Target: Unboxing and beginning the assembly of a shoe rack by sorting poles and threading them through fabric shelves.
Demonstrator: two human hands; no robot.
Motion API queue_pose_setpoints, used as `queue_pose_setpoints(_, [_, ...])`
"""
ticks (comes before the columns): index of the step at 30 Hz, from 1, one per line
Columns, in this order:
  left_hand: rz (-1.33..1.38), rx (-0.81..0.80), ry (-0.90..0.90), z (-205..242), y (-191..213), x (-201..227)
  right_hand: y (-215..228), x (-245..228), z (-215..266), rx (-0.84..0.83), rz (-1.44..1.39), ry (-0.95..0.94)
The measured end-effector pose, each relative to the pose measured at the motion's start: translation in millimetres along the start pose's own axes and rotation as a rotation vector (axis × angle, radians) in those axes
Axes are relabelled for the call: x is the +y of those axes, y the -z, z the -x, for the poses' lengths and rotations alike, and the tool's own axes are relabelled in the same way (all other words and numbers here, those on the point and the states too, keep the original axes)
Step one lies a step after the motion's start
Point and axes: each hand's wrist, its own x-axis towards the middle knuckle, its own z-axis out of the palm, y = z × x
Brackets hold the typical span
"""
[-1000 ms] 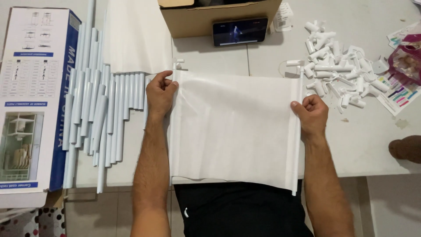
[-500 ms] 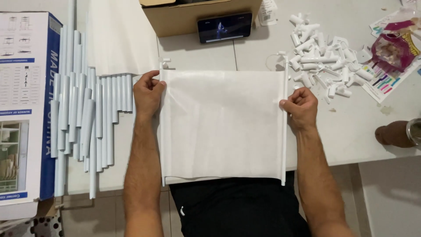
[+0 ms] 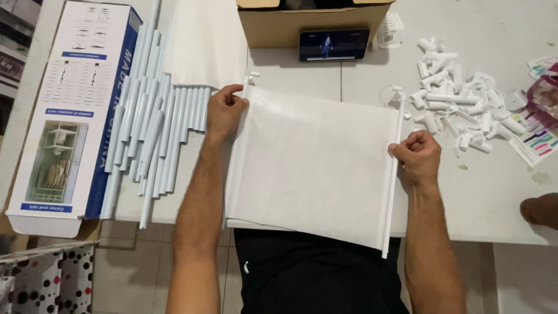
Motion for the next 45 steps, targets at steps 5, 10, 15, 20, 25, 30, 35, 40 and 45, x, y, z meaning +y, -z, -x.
queue_pose_setpoints(5, [-0.157,-0.045,0.026,10.7,-1.6,32.1,0.2,-7.5,4.2,0.007,0.126,0.014])
queue_pose_setpoints(10, [-0.482,-0.151,0.093,1.7,-1.6,43.7,-8.3,-19.3,24.8,-0.007,0.437,-0.05])
queue_pose_setpoints(15, [-0.602,-0.239,-0.007,2.1,-7.1,87.6,-12.1,-37.0,50.1,-0.102,0.406,0.016])
queue_pose_setpoints(20, [-0.692,-0.286,-0.248,-12.9,-24.7,90.5,-21.3,-55.8,76.9,-0.179,0.491,0.042])
queue_pose_setpoints(25, [-0.911,-0.595,-0.475,-7.2,-63.4,121.6,-38.0,-71.1,118.4,-0.466,0.782,0.184])
queue_pose_setpoints(30, [-0.882,-0.761,-0.561,39.7,-108.5,147.7,-57.0,-76.7,155.3,-0.549,1.025,0.304])
queue_pose_setpoints(35, [-0.823,-0.869,-0.58,68.6,-142.6,126.0,-66.6,-77.9,170.4,-0.615,1.113,0.355])
queue_pose_setpoints(40, [-0.901,-0.799,-0.697,56.1,-163.4,83.1,-69.9,-67.5,168.6,-0.499,1.153,0.416])
queue_pose_setpoints(45, [-0.953,-0.74,-0.719,55.5,-143.5,88.0,-69.7,-60.7,161.5,-0.429,1.166,0.552])
